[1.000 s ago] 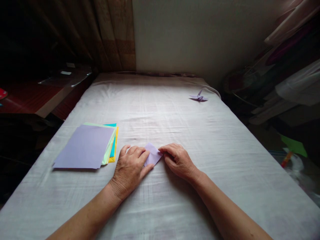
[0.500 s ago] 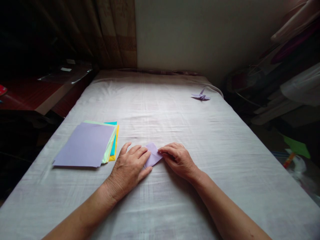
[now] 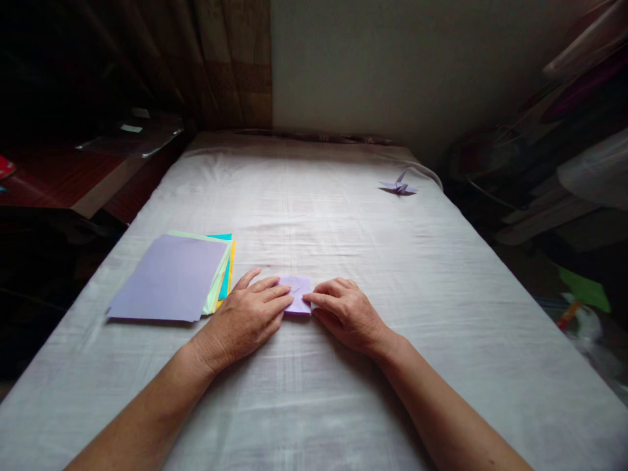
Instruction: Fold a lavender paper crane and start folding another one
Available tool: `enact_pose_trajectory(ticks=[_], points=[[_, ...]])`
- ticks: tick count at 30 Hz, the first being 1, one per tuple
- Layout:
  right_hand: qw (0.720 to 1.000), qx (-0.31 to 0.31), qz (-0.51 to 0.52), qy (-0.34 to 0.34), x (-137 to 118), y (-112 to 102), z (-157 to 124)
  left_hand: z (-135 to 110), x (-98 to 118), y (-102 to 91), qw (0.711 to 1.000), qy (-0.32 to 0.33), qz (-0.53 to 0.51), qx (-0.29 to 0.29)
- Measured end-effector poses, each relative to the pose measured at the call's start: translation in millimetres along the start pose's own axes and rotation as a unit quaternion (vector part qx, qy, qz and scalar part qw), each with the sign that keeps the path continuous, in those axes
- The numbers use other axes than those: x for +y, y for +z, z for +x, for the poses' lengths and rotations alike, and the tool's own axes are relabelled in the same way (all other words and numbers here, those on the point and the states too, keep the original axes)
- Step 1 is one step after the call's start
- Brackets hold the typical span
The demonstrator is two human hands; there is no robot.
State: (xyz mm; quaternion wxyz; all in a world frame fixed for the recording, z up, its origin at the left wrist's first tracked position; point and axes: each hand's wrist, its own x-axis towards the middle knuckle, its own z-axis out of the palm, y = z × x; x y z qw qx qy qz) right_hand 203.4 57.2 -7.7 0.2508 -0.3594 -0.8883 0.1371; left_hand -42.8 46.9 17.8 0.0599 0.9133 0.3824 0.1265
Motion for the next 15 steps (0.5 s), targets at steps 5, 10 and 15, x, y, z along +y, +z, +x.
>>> enact_pose_trajectory(ticks=[5,10,15], points=[[1.000,0.016,0.007,-0.014,-0.3,0.0,3.8,-1.8,-4.0,0.5,1.000,-0.005,-0.017,-0.006],[1.000,-0.018,0.024,-0.001,-4.1,-7.0,7.5,-3.8,-6.8,2.5,1.000,-0.011,-0.029,-0.006],[1.000,-0.012,0.026,0.009,-2.4,-3.2,7.1,-4.8,-8.4,4.3,0.999,-0.016,-0.035,-0.009]])
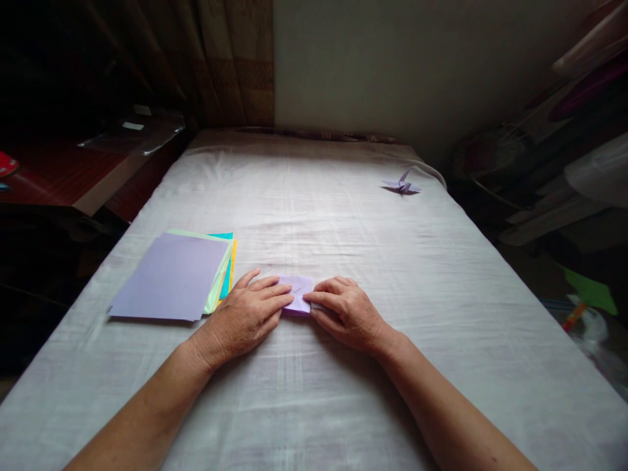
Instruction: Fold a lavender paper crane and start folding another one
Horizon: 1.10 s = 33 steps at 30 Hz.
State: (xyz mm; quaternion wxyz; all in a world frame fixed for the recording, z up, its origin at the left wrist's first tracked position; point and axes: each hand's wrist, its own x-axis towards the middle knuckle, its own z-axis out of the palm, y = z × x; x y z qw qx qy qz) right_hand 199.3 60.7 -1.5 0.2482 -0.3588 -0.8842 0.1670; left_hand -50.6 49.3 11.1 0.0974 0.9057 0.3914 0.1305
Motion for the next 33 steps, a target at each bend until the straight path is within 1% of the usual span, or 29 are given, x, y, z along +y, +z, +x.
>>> enact_pose_trajectory(ticks=[4,11,17,19,21,23,26,30,33], points=[[1.000,0.025,-0.015,0.005,1,6,1,-3,2,1.7,1.000,-0.003,0.010,0.000],[0.996,-0.014,-0.084,-0.029,-1,0,4,-11,3,3.8,1.000,0.001,0.028,-0.008],[0.994,0.030,-0.091,-0.045,2,2,6,-12,3,3.9,0.999,-0.011,0.021,-0.022],[0.995,0.032,-0.081,-0.047,2,4,6,-11,4,3.4,0.999,-0.017,0.015,-0.023],[0.997,0.031,-0.062,-0.032,3,6,7,-11,5,3.3,0.999,-0.022,0.011,-0.025],[0.998,0.035,-0.042,-0.002,5,8,9,-12,5,3.6,0.999,-0.023,0.011,-0.022],[0.999,0.026,-0.023,0.030,6,9,12,-15,5,4.9,1.000,-0.011,0.018,-0.008],[0.999,0.016,-0.015,0.027,4,9,14,-21,7,5.3,1.000,0.000,0.014,0.014],[0.999,0.017,-0.012,0.027,0,10,14,-23,8,4.0,1.000,-0.007,0.009,0.016]])
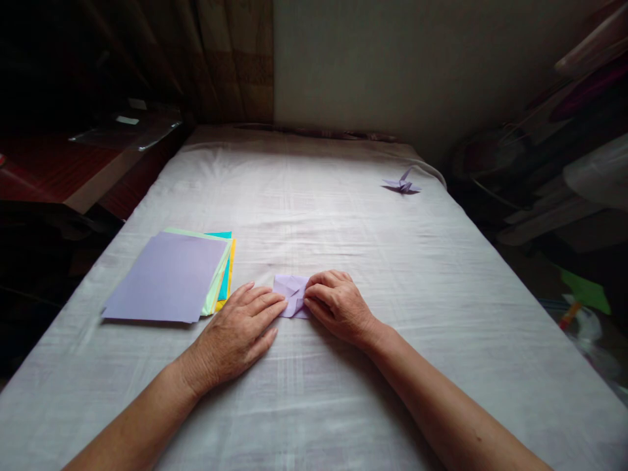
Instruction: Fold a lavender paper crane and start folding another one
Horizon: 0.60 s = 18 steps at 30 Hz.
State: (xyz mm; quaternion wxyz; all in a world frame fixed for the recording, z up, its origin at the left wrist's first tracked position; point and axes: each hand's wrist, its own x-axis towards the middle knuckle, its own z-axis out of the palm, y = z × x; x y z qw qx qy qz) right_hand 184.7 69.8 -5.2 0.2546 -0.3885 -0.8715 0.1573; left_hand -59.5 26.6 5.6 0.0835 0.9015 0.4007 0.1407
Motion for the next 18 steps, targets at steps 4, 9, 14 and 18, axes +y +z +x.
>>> enact_pose_trajectory(ticks=[4,9,14,18], points=[[0.997,0.042,-0.021,0.057,-6,4,-1,-1,0,-2.6,1.000,-0.014,0.002,-0.005],[0.991,0.074,-0.030,0.107,-13,9,0,-4,1,-4.9,1.000,-0.011,0.016,-0.004],[0.989,0.094,-0.021,0.116,-14,11,1,-5,1,-4.3,0.999,-0.007,0.021,-0.032],[0.987,0.101,-0.011,0.124,-13,12,1,-6,2,-2.5,0.999,0.000,0.027,-0.019]])
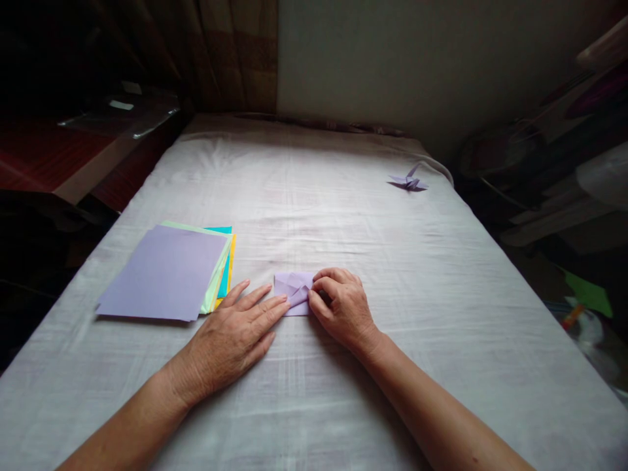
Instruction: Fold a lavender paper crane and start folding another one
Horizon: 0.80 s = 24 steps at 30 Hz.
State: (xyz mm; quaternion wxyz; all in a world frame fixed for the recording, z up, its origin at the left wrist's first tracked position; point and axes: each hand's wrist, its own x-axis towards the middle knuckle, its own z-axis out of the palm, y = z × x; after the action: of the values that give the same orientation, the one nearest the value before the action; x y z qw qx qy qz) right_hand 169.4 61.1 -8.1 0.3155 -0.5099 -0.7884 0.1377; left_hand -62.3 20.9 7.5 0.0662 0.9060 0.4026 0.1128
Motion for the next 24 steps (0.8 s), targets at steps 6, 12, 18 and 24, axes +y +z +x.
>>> enact_pose_trajectory(ticks=[6,12,18,24], points=[[1.000,-0.005,-0.018,0.009,-1.1,1.2,0.4,-0.1,2.2,0.3,1.000,0.002,0.013,0.014],[0.999,-0.015,-0.034,0.014,-0.8,1.8,-0.1,0.0,4.6,2.4,0.999,0.010,0.033,0.025],[0.999,-0.011,-0.035,0.012,-2.1,2.0,0.6,-0.4,5.5,3.2,0.999,0.012,0.045,0.028],[0.999,-0.023,-0.042,0.019,-3.1,2.2,0.6,-2.0,7.3,3.8,0.998,0.012,0.050,0.021]])
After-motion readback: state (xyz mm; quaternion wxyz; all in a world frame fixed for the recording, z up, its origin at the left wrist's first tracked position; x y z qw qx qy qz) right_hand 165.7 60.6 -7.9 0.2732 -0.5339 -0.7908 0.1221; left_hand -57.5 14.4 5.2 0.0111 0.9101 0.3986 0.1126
